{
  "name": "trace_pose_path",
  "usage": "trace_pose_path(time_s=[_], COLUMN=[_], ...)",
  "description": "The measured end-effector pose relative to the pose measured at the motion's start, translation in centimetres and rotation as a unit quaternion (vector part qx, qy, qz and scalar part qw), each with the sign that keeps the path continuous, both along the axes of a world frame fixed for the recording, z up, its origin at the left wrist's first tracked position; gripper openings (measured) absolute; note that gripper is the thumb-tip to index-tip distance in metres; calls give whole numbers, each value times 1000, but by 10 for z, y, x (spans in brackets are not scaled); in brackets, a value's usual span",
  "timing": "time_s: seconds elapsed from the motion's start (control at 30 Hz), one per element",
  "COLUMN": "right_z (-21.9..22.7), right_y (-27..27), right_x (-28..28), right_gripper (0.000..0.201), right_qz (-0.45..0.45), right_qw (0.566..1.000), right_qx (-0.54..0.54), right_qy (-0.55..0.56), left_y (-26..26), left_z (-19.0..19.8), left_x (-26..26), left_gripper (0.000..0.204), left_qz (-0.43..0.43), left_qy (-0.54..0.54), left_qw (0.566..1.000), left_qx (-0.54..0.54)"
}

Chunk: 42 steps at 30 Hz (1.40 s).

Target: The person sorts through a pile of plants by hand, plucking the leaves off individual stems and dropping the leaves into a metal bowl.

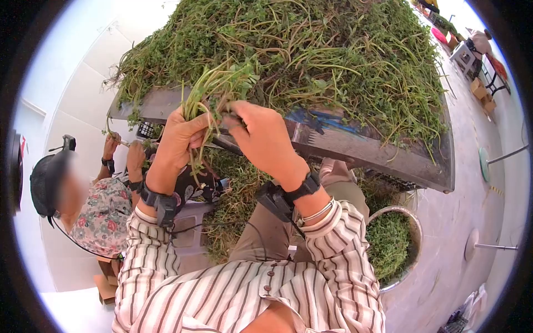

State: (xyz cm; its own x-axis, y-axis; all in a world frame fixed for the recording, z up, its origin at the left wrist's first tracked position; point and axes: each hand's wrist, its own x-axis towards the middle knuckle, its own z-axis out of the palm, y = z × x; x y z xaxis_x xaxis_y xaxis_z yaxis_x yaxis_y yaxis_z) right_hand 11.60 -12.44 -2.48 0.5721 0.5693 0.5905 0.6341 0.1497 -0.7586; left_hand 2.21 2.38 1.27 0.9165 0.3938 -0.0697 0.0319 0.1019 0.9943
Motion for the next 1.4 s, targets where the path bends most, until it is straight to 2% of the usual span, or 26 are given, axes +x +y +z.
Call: trace_pose_path(time_s=[0.03, 0.17, 0.23, 0.37, 0.47, 0.53, 0.6, 0.63, 0.67, 0.73, 0.77, 0.8, 0.83, 0.87, 0.9, 0.93, 1.0, 1.03, 1.07, 1.13, 1.2, 1.27, 1.4], right_z=[4, -2, -1, 0, -5, -8, -1, 11, 16, 21, 16, 17, 18, 18, 17, 17, 20, 22, 20, 15, 13, 5, 4], right_y=[-3, -2, -2, -3, -2, -5, -20, -31, -33, -36, -30, -27, -25, -23, -19, -16, -12, -12, -8, -2, -4, -1, -4], right_x=[0, 1, 0, 1, 7, 22, 44, 45, 43, 38, 35, 31, 26, 21, 18, 15, 9, 9, 8, 4, 4, 7, 10], right_gripper=[17, 14, 11, 9, 8, 8, 9, 11, 11, 13, 16, 16, 17, 17, 18, 18, 20, 22, 22, 23, 22, 19, 17], right_qz=[1, 1, -4, -21, -25, -150, -189, -105, -103, 72, 89, 92, 133, 172, 189, 188, 190, 166, 165, 137, 145, 103, 110], right_qw=[997, 997, 998, 996, 999, 984, 980, 956, 957, 882, 870, 870, 875, 878, 857, 857, 869, 898, 898, 965, 953, 981, 969], right_qx=[-74, -74, -56, -81, -35, -1, 50, 69, 71, 170, 149, 146, 105, 64, 57, 59, 11, -53, -53, -40, -43, -9, 9], right_qy=[-4, -9, -7, -21, -3, -92, 42, 265, 262, 435, 461, 461, 453, 443, 475, 476, 457, 404, 405, 220, 264, 166, 221], left_y=[-1, -5, -9, -9, -16, -14, -9, -8, -6, -4, -4, -6, -8, -11, -15, -17, -18, -18, -18, -21, -24, -25, -25], left_z=[-1, -4, -1, -6, -4, -4, -4, -3, -1, 2, 2, 0, -1, 0, 3, 4, -4, -7, -7, -6, -6, -8, -10], left_x=[0, 4, 4, 3, 3, 0, -9, -11, -11, -14, -14, -11, -9, -9, -7, -6, -4, -4, -3, -3, -4, -3, -1], left_gripper=[13, 26, 29, 29, 28, 26, 25, 25, 25, 26, 26, 26, 27, 27, 28, 30, 29, 28, 28, 22, 21, 21, 20], left_qz=[-2, -4, -33, -52, -38, -41, -42, -43, -42, -30, -24, -25, -28, -28, -23, -18, -19, -16, -16, -21, -24, -29, -36], left_qy=[-4, -2, 1, 7, -16, -3, 8, 18, 15, 26, 23, 7, -8, -7, -3, 3, -18, -41, -40, 13, 15, 16, -15], left_qw=[1000, 996, 992, 991, 988, 986, 989, 991, 991, 990, 991, 983, 973, 973, 958, 941, 927, 912, 912, 910, 913, 915, 907], left_qx=[25, 90, 121, 120, 150, 163, 142, 123, 125, 134, 132, 182, 231, 231, 285, 337, 374, 409, 409, 414, 408, 403, 419])
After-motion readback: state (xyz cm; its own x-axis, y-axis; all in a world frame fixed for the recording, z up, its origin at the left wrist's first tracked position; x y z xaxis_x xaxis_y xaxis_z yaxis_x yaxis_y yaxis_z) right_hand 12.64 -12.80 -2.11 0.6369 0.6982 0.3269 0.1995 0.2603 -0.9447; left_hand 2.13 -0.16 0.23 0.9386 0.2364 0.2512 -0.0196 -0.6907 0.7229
